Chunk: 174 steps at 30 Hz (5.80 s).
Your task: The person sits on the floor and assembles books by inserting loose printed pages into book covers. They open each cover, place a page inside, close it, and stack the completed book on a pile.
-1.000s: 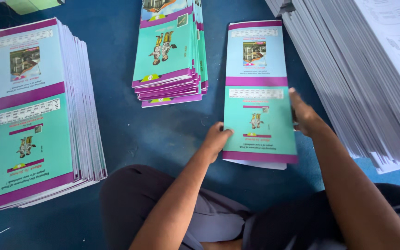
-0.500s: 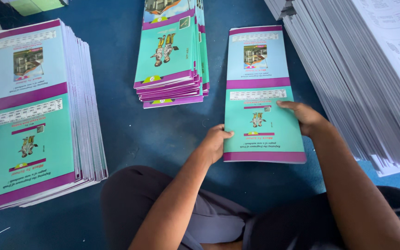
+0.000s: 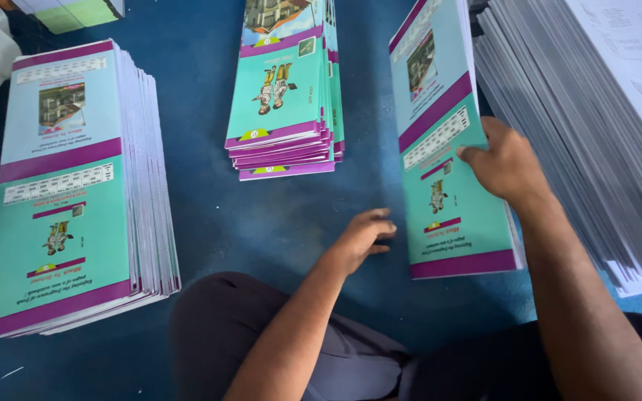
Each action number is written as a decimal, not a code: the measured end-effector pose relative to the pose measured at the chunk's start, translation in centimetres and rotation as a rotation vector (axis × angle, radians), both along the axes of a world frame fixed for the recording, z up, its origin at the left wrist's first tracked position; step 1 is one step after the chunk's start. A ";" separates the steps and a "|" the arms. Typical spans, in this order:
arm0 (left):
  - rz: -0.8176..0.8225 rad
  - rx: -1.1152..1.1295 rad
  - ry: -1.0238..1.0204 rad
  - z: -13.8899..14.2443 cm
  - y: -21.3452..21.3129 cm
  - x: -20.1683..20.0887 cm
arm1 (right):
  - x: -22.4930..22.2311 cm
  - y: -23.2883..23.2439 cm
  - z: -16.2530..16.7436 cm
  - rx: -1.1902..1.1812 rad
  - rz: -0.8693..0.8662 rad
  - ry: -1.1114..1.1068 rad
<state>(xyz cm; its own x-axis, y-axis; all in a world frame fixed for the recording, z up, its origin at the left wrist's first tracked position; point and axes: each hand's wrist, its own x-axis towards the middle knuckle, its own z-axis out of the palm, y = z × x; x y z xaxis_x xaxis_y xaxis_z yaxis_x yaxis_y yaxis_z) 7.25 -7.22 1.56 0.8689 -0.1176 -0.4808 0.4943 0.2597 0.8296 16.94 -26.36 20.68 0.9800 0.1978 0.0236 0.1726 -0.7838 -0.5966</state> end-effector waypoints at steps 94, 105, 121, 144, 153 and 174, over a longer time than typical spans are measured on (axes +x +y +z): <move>0.350 0.603 -0.702 5.0 4.3 2.9 | 2.2 -0.7 -4.3 0.556 0.247 0.040; 0.338 0.698 -0.575 3.3 4.5 2.5 | 2.3 -1.2 -9.6 0.344 0.102 0.123; 0.509 0.685 -0.799 6.0 5.1 2.8 | 1.5 1.1 -5.5 0.310 0.150 -0.003; 0.798 0.956 -0.811 16.6 20.3 0.2 | 1.2 14.7 0.5 0.667 0.618 -0.029; 0.820 0.733 -0.767 15.1 27.1 -5.4 | -2.5 21.4 -2.7 0.742 0.790 0.211; 0.985 0.960 -0.219 6.8 34.3 -14.8 | -10.8 30.0 -12.7 0.471 0.825 0.434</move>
